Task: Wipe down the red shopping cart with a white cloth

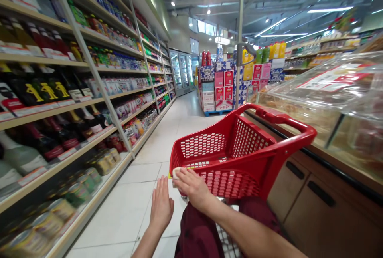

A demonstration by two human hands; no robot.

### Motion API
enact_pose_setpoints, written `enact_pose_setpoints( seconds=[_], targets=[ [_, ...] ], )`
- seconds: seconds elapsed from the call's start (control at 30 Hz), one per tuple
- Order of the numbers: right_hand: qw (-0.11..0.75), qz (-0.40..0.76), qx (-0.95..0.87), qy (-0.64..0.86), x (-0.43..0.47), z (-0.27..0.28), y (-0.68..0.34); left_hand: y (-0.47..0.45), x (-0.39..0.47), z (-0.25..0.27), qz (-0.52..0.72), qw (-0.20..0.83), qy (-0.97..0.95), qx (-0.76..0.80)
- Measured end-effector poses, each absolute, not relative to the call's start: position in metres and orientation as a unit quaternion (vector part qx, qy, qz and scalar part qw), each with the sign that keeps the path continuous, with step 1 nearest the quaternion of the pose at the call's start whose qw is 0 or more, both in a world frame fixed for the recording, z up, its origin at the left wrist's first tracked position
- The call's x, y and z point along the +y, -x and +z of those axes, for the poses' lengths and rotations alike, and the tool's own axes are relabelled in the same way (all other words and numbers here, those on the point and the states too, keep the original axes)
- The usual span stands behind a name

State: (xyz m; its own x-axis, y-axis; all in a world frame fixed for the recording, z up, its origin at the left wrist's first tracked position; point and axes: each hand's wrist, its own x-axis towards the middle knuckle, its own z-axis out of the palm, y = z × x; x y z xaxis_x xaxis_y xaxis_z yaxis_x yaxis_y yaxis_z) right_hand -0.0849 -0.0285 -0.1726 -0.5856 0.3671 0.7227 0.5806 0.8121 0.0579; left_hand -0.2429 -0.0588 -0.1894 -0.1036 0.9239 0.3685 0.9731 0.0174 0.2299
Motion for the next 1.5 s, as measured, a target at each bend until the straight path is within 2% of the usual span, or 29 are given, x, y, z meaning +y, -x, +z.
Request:
enact_pose_setpoints(
  seconds=[0.17, 0.33, 0.53, 0.73, 0.9, 1.07, 1.23, 1.4, 1.5],
  targets=[
    [0.372, -0.163, -0.870, 0.279, -0.033, -0.177, 0.060, 0.226, -0.052, -0.186, -0.246, 0.088, 0.699, -0.666],
    [0.436, -0.186, -0.811, 0.344, -0.037, -0.170, 0.019, 0.204, -0.044, -0.177, -0.272, 0.126, 0.710, -0.637],
    [0.409, -0.192, -0.829, 0.330, -0.049, -0.176, -0.014, 0.172, -0.038, -0.168, -0.267, 0.175, 0.752, -0.577],
    [0.433, -0.204, -0.795, 0.373, -0.045, -0.153, -0.033, 0.146, -0.035, -0.160, -0.248, 0.200, 0.767, -0.557],
    [0.403, -0.168, -0.814, 0.384, -0.055, -0.167, -0.046, 0.130, -0.036, -0.157, -0.226, 0.205, 0.789, -0.533],
    [0.437, -0.187, -0.771, 0.423, -0.051, -0.162, -0.062, 0.116, -0.035, -0.153, -0.217, 0.199, 0.794, -0.531],
    [0.390, -0.160, -0.791, 0.444, -0.054, -0.174, -0.072, 0.102, -0.033, -0.149, -0.205, 0.189, 0.808, -0.520],
    [0.465, -0.191, -0.740, 0.447, -0.050, -0.152, -0.082, 0.091, -0.031, -0.145, -0.200, 0.185, 0.808, -0.522],
    [0.445, -0.190, -0.752, 0.448, -0.051, -0.156, -0.087, 0.087, -0.032, -0.144, -0.195, 0.184, 0.815, -0.514]
  ],
)
